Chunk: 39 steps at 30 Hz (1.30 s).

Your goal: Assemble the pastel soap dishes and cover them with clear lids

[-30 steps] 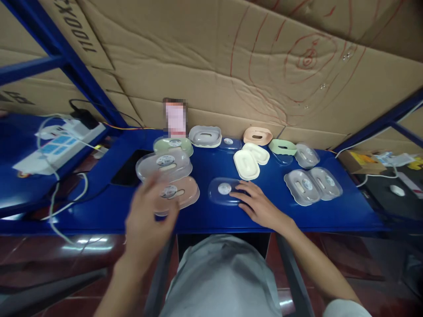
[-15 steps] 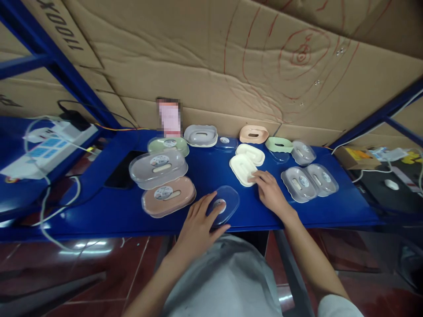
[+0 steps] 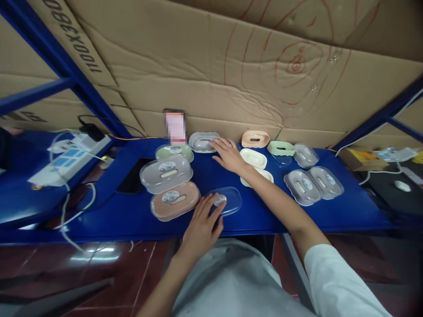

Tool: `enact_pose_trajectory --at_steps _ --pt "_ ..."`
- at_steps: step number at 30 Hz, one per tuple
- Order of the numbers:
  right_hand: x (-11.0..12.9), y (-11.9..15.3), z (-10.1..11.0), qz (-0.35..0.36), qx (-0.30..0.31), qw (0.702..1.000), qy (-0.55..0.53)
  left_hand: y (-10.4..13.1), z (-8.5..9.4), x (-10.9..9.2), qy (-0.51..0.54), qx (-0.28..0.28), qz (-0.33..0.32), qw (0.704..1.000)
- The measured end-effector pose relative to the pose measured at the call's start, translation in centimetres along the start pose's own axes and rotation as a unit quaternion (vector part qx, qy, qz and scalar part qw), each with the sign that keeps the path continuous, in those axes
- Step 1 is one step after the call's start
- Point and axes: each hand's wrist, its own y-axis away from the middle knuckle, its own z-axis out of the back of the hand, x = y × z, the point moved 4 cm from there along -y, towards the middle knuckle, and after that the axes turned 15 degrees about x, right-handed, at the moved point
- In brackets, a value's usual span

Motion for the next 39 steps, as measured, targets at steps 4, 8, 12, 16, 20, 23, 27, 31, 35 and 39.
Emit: enact_pose_trajectory --at_steps 4,8,12,16,20,23,27,31,35,39 --pt "-0.7 -3.4 0.4 -0.019 -0.03 0.996 -0.076 0.2 0.1 0.0 0.003 -0.005 0.002 1.0" --pt "-1.8 0.8 1.9 -0.055 -0.108 0.976 -0.181 0.2 0.0 -0.1 -0.004 0.0 -0.001 1.0" --pt "-3.2 8.4 2.6 -0.141 -0.178 0.929 -0.293 0.3 -0.3 0.1 -0.011 -0.005 0.007 1.0" --pt "-3.0 16.1 1.1 -0.224 -0.202 0.871 -0.388 -0.1 -0.4 0.1 -0.008 0.002 0.026 1.0" --pt "-2.1 22.3 -0.6 -0.275 -0.235 0.837 -0.411 -1.2 -0.2 -0.7 -0.019 0.002 0.024 1.0" --pt "-2.1 25.0 -1.3 -0.296 -0.253 0.838 -0.381 -2.0 -0.3 -2.1 -0.044 0.036 -0.035 0.998" --pt "-2.0 26.4 -1.1 -0.302 -0.306 0.855 -0.289 -2.3 -0.6 -2.7 -0.043 0.064 -0.056 0.995" --pt "0.8 26.1 -0.9 -0.242 -0.268 0.929 -0.077 -3.2 -0.7 -1.8 -0.044 0.076 -0.034 0.996" --pt "4.1 25.6 -2.4 -0.159 -0.074 0.978 0.109 -5.1 -0.6 -0.7 -0.042 0.073 -0.02 0.996" --pt "4.4 25.6 -1.9 -0.11 -0.086 0.979 0.149 -6.0 -0.5 -1.1 -0.041 0.075 -0.039 0.996"
